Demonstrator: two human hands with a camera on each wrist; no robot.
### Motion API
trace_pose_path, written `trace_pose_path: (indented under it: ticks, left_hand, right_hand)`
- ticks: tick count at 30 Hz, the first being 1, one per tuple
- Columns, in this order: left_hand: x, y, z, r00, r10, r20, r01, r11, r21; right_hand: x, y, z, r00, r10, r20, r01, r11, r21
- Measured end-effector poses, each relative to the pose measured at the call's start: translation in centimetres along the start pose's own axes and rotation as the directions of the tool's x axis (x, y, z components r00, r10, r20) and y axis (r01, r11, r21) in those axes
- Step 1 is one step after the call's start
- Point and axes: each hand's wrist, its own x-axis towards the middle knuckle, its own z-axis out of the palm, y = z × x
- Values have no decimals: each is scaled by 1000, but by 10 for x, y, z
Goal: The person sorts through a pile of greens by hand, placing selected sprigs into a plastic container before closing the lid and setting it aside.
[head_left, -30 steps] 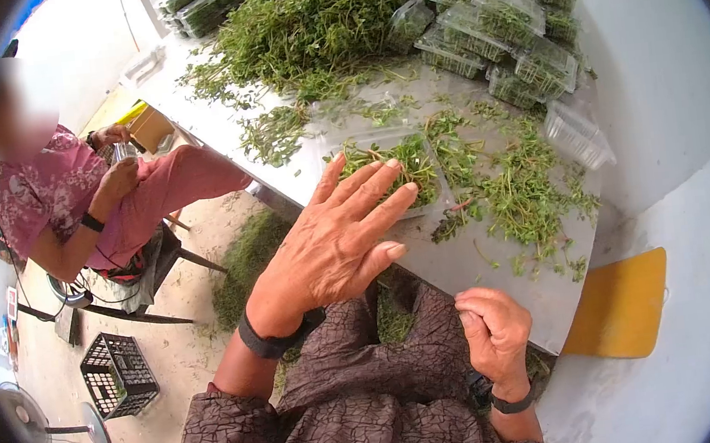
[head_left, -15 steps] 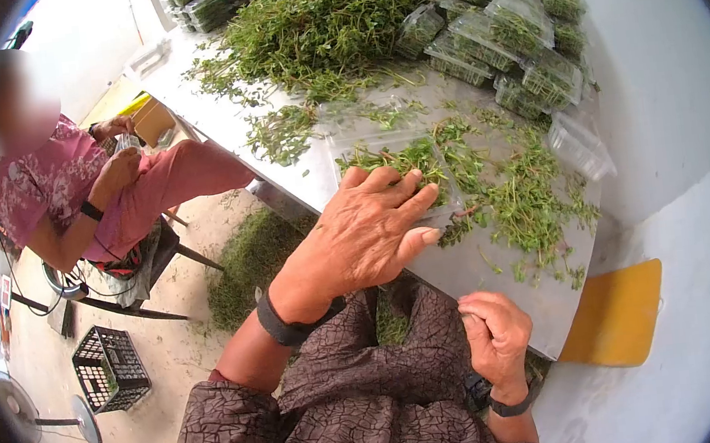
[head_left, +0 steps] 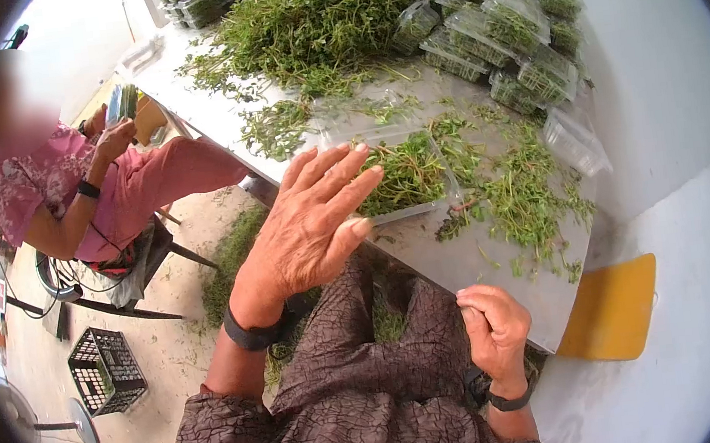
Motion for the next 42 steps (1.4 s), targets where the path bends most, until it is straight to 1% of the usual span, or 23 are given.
trace_pose_path:
  ticks: [2,3,8,10,14,17,21,23,24,25,26,27,28,29,30,31,32,34,35,36,38,40,42]
  left_hand:
    - [-4,-1,4,997,9,74,-6,999,-41]
    - [-3,0,6,993,15,120,-15,1000,3]
    - [2,1,7,992,14,124,-11,1000,-28]
    - [4,4,3,998,41,40,-40,999,-15]
    - [18,13,6,996,87,15,-87,996,-27]
    - [28,14,20,988,68,138,-69,998,6]
    - [34,19,20,986,38,160,-41,999,18]
    - [28,20,19,996,65,60,-66,998,14]
    - [26,21,16,995,97,-1,-97,995,29]
    - [21,24,11,985,139,-101,-140,990,-2]
    - [15,25,6,980,150,-131,-153,988,-12]
    - [5,23,7,970,177,-168,-183,983,-23]
    - [-6,20,8,958,200,-204,-211,977,-33]
    - [-15,17,9,957,206,-203,-219,975,-43]
    - [-24,15,9,944,254,-210,-282,953,-113]
    - [-33,13,11,928,299,-221,-341,923,-181]
    - [-41,11,14,926,301,-227,-344,920,-187]
    - [-56,9,24,952,254,-168,-300,881,-365]
    - [-61,11,29,972,210,-104,-234,888,-396]
    - [-66,10,37,972,206,-111,-234,887,-398]
    - [-75,3,58,998,59,4,-48,845,-532]
    - [-83,-5,78,999,23,33,-1,830,-558]
    - [-87,-10,93,982,-98,162,178,776,-606]
  right_hand:
    - [0,1,1,1000,7,-2,-7,1000,16]
    - [1,0,1,1000,7,-2,-7,1000,13]
    - [2,-3,1,1000,15,-1,-15,1000,-8]
    - [2,-2,1,1000,10,-7,-10,1000,-14]
    - [2,-4,1,999,40,-12,-40,999,-1]
    - [2,-3,2,1000,17,-16,-17,1000,-9]
    - [1,-3,2,999,31,-41,-31,1000,1]
    - [1,-5,-3,994,108,12,-108,993,41]
    - [1,-10,-8,993,119,-9,-119,993,22]
    - [2,-19,-14,972,234,-19,-229,963,140]
    - [3,-26,-20,939,343,-14,-328,908,259]
    - [7,-29,-28,935,353,-27,-335,908,251]
    - [13,-29,-40,966,239,-102,-233,970,65]
    - [21,-29,-51,983,109,-149,-129,983,-131]
    - [29,-30,-60,981,112,-156,-135,981,-140]
    - [38,-32,-69,968,180,-173,-211,960,-185]
    - [46,-31,-76,951,243,-190,-284,931,-228]
    - [60,-19,-86,960,233,-155,-267,926,-267]
    - [67,-13,-88,967,227,-117,-252,922,-295]
    - [75,-11,-88,969,222,-112,-246,921,-302]
    - [91,-6,-85,991,133,-18,-124,857,-499]
    - [109,4,-77,988,147,40,-103,836,-540]
    - [118,14,-67,982,160,95,-76,812,-579]
